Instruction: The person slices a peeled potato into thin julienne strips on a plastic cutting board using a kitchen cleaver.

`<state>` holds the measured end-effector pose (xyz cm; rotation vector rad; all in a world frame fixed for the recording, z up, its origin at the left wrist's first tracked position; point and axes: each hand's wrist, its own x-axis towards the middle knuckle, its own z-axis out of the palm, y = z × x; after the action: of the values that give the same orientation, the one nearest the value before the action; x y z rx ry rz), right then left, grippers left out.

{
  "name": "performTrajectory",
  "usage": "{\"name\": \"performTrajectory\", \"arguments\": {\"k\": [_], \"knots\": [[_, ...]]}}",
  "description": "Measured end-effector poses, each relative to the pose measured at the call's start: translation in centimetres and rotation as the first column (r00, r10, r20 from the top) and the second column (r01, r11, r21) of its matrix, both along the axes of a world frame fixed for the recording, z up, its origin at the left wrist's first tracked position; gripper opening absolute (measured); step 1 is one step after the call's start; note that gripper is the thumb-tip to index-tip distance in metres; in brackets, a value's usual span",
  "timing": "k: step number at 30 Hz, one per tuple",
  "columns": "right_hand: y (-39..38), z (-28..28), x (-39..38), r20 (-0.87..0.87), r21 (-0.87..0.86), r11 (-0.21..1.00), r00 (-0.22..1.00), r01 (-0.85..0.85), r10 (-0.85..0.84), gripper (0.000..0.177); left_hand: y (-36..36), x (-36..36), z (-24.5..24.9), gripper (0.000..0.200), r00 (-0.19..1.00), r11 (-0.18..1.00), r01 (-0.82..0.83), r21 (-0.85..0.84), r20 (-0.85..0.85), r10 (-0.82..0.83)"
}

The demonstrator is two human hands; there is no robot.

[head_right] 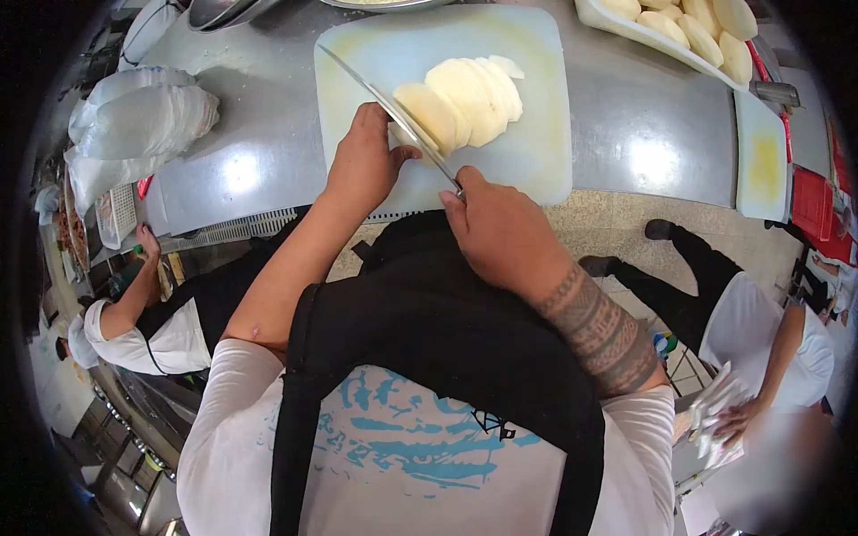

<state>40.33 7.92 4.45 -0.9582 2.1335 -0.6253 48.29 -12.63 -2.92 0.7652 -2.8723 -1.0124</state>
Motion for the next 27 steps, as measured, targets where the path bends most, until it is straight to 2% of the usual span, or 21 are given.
{"name": "performTrajectory", "arguments": {"k": [1, 4, 11, 13, 17, 19, 22, 25, 27], "knots": [[-0.1, 0.6, 0.0, 0.015, -0.024, 1.000, 1.000, 0.008, -0.008, 0.032, -0.1, 0.1, -0.1, 0.058, 1.000, 1.000, -0.003, 0.013, -0.011, 0.003], [0.9, -7.2, 0.5, -0.001, 0.054, 0.998, 1.000, 0.026, -0.026, 0.032, 0.0, 0.2, -0.2, 0.057, 1.000, 1.000, 0.004, 0.012, 0.001, -0.004], [0.8, -6.2, 0.3, -0.046, 0.053, 0.999, 0.999, 0.009, -0.007, 0.033, -0.4, 0.5, -1.0, 0.056, 0.999, 1.000, 0.012, 0.000, -0.049, -0.012], [0.7, -5.3, 0.2, -0.045, 0.004, 1.000, 0.999, 0.015, -0.015, 0.033, -0.3, 0.7, -0.9, 0.057, 0.999, 1.000, 0.009, 0.002, -0.045, -0.008], [0.3, -0.9, 0.1, -0.022, 0.043, 0.999, 1.000, -0.003, 0.004, 0.033, -0.3, 0.7, -1.2, 0.060, 0.999, 1.000, -0.009, 0.023, -0.050, 0.010], [0.2, 0.6, 0.2, 0.033, -0.001, 1.000, 0.999, 0.018, -0.018, 0.033, -0.2, 0.8, -1.2, 0.061, 0.998, 0.999, -0.010, 0.031, -0.065, 0.012], [0.0, 0.4, 0.0, 0.026, 0.013, 1.000, 1.000, 0.008, -0.008, 0.032, -0.1, 0.8, -1.2, 0.062, 0.998, 0.999, -0.010, 0.035, -0.062, 0.012], [-0.4, -4.3, 0.4, -0.007, 0.061, 0.998, 1.000, -0.009, 0.009, 0.032, -0.3, 0.6, -1.4, 0.060, 0.999, 0.999, -0.020, 0.030, -0.032, 0.020], [-0.3, -5.6, 0.7, -0.005, 0.083, 0.997, 1.000, 0.005, -0.005, 0.032, -0.1, 0.9, -1.5, 0.059, 1.000, 0.999, -0.020, 0.032, -0.014, 0.020]]}}
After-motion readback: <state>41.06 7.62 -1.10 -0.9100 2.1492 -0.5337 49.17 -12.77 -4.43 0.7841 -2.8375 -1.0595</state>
